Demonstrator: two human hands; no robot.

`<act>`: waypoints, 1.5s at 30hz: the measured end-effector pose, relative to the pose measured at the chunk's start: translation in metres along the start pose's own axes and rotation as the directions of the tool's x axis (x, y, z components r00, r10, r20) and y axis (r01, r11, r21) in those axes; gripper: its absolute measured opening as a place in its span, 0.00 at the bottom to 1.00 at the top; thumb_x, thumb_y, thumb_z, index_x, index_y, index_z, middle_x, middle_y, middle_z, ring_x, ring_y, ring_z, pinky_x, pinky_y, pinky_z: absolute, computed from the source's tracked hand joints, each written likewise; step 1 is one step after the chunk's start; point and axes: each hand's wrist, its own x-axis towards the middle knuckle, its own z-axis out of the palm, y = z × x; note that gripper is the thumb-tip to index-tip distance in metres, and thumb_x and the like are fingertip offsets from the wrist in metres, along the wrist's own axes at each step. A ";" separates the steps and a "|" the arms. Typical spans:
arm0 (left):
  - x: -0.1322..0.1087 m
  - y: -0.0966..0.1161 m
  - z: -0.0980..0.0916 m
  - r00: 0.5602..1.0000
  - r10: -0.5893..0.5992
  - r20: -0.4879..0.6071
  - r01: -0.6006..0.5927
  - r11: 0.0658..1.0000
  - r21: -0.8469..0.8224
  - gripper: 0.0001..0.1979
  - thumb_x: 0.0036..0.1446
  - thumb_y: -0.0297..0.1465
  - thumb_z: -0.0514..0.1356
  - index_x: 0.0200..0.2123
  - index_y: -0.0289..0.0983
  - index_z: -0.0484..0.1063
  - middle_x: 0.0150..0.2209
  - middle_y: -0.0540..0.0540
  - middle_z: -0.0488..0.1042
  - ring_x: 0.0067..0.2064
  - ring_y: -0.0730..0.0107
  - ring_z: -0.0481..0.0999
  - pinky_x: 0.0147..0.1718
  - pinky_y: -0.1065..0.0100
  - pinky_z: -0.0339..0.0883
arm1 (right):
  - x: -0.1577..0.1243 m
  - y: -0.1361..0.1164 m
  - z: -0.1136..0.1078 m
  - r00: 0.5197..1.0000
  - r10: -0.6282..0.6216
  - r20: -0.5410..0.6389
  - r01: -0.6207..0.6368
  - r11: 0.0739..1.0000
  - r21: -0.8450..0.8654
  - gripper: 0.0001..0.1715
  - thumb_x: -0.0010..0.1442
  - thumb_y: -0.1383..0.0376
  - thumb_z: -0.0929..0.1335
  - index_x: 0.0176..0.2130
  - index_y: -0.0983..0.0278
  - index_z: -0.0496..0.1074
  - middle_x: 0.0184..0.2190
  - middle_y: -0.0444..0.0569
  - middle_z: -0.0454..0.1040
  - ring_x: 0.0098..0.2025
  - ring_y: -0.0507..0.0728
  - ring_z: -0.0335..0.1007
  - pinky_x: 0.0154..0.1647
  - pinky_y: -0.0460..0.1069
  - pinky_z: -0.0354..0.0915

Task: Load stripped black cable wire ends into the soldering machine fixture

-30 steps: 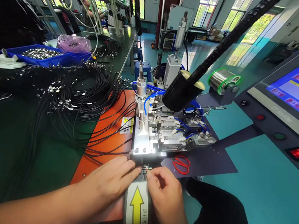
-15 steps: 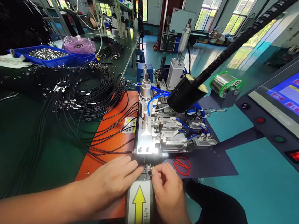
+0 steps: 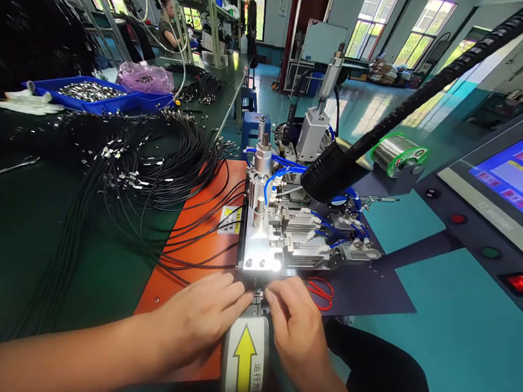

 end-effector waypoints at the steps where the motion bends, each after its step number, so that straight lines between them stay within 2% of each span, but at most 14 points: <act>1: 0.000 0.000 0.001 1.000 0.005 -0.020 -0.005 1.000 0.006 0.11 0.60 0.19 0.52 0.44 0.28 0.70 0.35 0.42 0.69 0.34 0.59 0.67 0.30 0.59 0.69 | 0.000 0.000 0.000 1.000 0.005 -0.002 -0.005 1.000 0.000 0.10 0.69 0.64 0.63 0.37 0.60 0.72 0.34 0.47 0.72 0.38 0.57 0.69 0.41 0.50 0.64; 4: 0.000 0.000 0.005 0.997 0.014 -0.070 -0.013 1.000 0.018 0.12 0.59 0.17 0.50 0.43 0.29 0.70 0.33 0.43 0.68 0.32 0.60 0.66 0.27 0.60 0.67 | 0.000 0.001 0.002 0.999 0.040 0.000 -0.040 0.999 0.001 0.12 0.70 0.64 0.62 0.35 0.60 0.70 0.33 0.46 0.70 0.37 0.56 0.68 0.40 0.50 0.63; 8: 0.000 0.001 0.003 0.997 0.003 -0.073 -0.002 1.000 0.022 0.11 0.59 0.18 0.51 0.41 0.30 0.69 0.33 0.43 0.68 0.32 0.61 0.66 0.27 0.60 0.66 | 0.000 0.002 0.006 0.997 0.083 -0.004 -0.083 0.997 -0.003 0.12 0.70 0.63 0.61 0.34 0.61 0.68 0.32 0.46 0.69 0.36 0.56 0.67 0.39 0.50 0.63; 14: 0.001 0.003 0.001 0.996 -0.014 -0.084 0.017 0.999 0.042 0.08 0.60 0.20 0.53 0.40 0.31 0.69 0.33 0.42 0.69 0.33 0.60 0.67 0.28 0.60 0.65 | 0.000 0.004 0.011 0.999 0.043 -0.025 -0.044 0.998 -0.039 0.14 0.71 0.63 0.60 0.34 0.61 0.67 0.32 0.47 0.68 0.35 0.57 0.66 0.39 0.51 0.62; 17: 0.000 0.003 0.001 0.998 -0.018 -0.068 0.021 0.999 0.045 0.07 0.60 0.20 0.54 0.41 0.31 0.69 0.33 0.42 0.69 0.33 0.60 0.67 0.28 0.61 0.65 | 0.000 0.007 0.012 0.998 0.061 -0.013 -0.062 0.997 -0.049 0.14 0.71 0.62 0.59 0.33 0.61 0.66 0.32 0.48 0.68 0.35 0.57 0.66 0.38 0.51 0.62; 20: 0.000 0.002 0.000 0.999 -0.021 -0.031 0.022 0.999 0.043 0.07 0.60 0.21 0.54 0.41 0.31 0.69 0.34 0.42 0.69 0.33 0.60 0.67 0.29 0.61 0.66 | 0.000 0.007 0.012 0.990 0.139 0.006 -0.139 0.990 -0.015 0.15 0.70 0.59 0.60 0.33 0.61 0.67 0.32 0.47 0.69 0.35 0.57 0.66 0.38 0.51 0.62; 24: 0.000 0.001 -0.001 1.000 0.000 0.006 -0.001 0.999 0.048 0.07 0.61 0.21 0.54 0.41 0.31 0.70 0.35 0.41 0.70 0.34 0.60 0.67 0.29 0.61 0.66 | 0.000 0.001 0.009 0.947 0.309 0.089 -0.318 0.939 0.128 0.18 0.71 0.54 0.59 0.35 0.60 0.68 0.31 0.45 0.70 0.34 0.56 0.66 0.36 0.49 0.62; 26: 0.000 0.001 0.000 1.000 -0.004 -0.005 0.004 0.998 0.056 0.07 0.60 0.21 0.54 0.40 0.31 0.69 0.35 0.41 0.70 0.34 0.61 0.68 0.30 0.61 0.67 | -0.001 -0.002 0.008 0.935 0.336 0.114 -0.350 0.925 0.148 0.18 0.70 0.52 0.59 0.36 0.60 0.67 0.30 0.43 0.69 0.33 0.55 0.65 0.35 0.48 0.62; 32: -0.002 0.004 0.002 0.997 -0.068 -0.039 0.070 0.996 0.052 0.09 0.58 0.18 0.54 0.39 0.33 0.68 0.34 0.43 0.70 0.34 0.61 0.69 0.30 0.61 0.66 | -0.002 0.001 0.016 0.949 0.301 0.091 -0.312 0.936 0.162 0.20 0.71 0.52 0.58 0.32 0.60 0.64 0.27 0.40 0.63 0.30 0.53 0.61 0.33 0.47 0.59; 36: -0.007 0.004 0.004 0.990 -0.140 -0.033 0.141 0.990 0.029 0.12 0.57 0.15 0.51 0.31 0.37 0.66 0.29 0.46 0.67 0.29 0.63 0.67 0.27 0.63 0.64 | -0.005 0.004 0.023 0.946 0.317 0.071 -0.325 0.927 0.189 0.20 0.71 0.53 0.57 0.31 0.60 0.62 0.26 0.40 0.62 0.29 0.53 0.60 0.32 0.47 0.59; 40: -0.008 0.002 0.004 0.975 -0.221 0.017 0.221 0.975 -0.035 0.08 0.58 0.18 0.54 0.32 0.37 0.66 0.31 0.45 0.69 0.33 0.61 0.69 0.32 0.62 0.66 | -0.005 0.004 0.027 0.931 0.360 0.065 -0.365 0.904 0.221 0.21 0.70 0.52 0.58 0.31 0.60 0.63 0.27 0.41 0.64 0.30 0.54 0.62 0.33 0.47 0.60; 45: -0.003 0.002 -0.012 0.954 -0.273 0.124 0.282 0.958 -0.057 0.08 0.58 0.20 0.54 0.31 0.36 0.68 0.34 0.44 0.70 0.35 0.60 0.69 0.32 0.62 0.64 | -0.001 0.006 0.028 0.908 0.412 0.081 -0.418 0.870 0.262 0.22 0.69 0.51 0.59 0.29 0.61 0.64 0.25 0.42 0.66 0.29 0.54 0.63 0.29 0.46 0.61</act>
